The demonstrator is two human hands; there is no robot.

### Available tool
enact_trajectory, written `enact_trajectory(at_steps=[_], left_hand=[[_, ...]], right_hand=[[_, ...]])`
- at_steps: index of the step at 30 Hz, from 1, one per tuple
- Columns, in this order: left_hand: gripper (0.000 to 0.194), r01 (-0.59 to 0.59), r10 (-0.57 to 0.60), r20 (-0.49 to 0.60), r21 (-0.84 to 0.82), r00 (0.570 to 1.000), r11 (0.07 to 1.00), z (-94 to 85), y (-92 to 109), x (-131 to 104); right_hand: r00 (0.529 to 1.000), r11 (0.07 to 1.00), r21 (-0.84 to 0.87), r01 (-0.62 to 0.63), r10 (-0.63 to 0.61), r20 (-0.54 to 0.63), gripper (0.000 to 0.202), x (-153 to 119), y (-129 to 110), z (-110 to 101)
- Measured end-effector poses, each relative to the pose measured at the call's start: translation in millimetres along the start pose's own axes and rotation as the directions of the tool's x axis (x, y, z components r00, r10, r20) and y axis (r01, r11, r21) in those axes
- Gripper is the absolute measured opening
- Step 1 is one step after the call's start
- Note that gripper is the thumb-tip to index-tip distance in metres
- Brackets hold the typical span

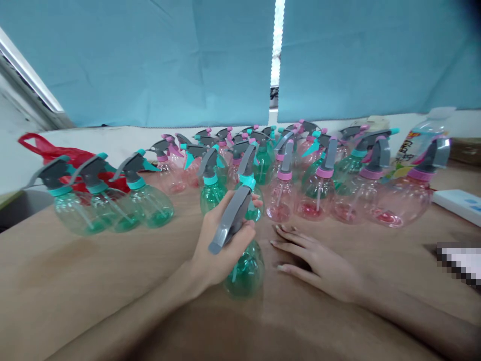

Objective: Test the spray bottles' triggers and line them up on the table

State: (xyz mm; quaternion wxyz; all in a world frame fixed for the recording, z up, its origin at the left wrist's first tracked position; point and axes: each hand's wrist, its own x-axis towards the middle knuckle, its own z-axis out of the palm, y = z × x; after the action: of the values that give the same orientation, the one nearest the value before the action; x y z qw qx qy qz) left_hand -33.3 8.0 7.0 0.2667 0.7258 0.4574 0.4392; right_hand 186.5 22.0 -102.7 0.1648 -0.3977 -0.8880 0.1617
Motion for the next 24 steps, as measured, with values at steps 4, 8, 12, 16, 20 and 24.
enact_trajectory(at_steps=[4, 8, 12, 16, 20, 24], left_hand=[[0.030, -0.012, 0.012, -0.003, 0.054, 1.000, 0.998, 0.9, -1.7, -2.6], [0.030, -0.015, 0.015, -0.003, 0.051, 1.000, 0.999, 2.0, -2.5, -3.3], [0.025, -0.021, 0.021, 0.007, 0.039, 1.000, 0.999, 2.5, -3.6, -3.9], [0.025, -0.028, 0.027, 0.025, 0.029, 0.999, 0.999, 1.8, -4.7, -3.7], [0.027, -0.019, 0.019, 0.022, 0.009, 1.000, 1.000, 2.0, -5.0, -3.4], [0.028, -0.026, 0.026, 0.016, 0.019, 1.000, 0.999, 2.4, -5.6, -3.9]], right_hand=[[1.000, 1.000, 0.017, 0.004, -0.004, -0.021, 0.052, -0.2, 0.3, 0.6], [1.000, 1.000, 0.009, 0.005, -0.004, -0.016, 0.052, -0.3, 0.5, 0.5], [0.999, 1.000, 0.018, 0.013, -0.013, -0.031, 0.051, -0.3, 0.8, 0.7], [1.000, 1.000, 0.005, 0.005, -0.005, -0.023, 0.052, -0.3, 0.5, 0.7], [1.000, 1.000, -0.010, 0.000, 0.000, -0.007, 0.053, -0.3, 0.8, 1.0], [1.000, 1.000, 0.013, 0.011, -0.010, -0.027, 0.052, -0.3, 2.0, 2.0]])
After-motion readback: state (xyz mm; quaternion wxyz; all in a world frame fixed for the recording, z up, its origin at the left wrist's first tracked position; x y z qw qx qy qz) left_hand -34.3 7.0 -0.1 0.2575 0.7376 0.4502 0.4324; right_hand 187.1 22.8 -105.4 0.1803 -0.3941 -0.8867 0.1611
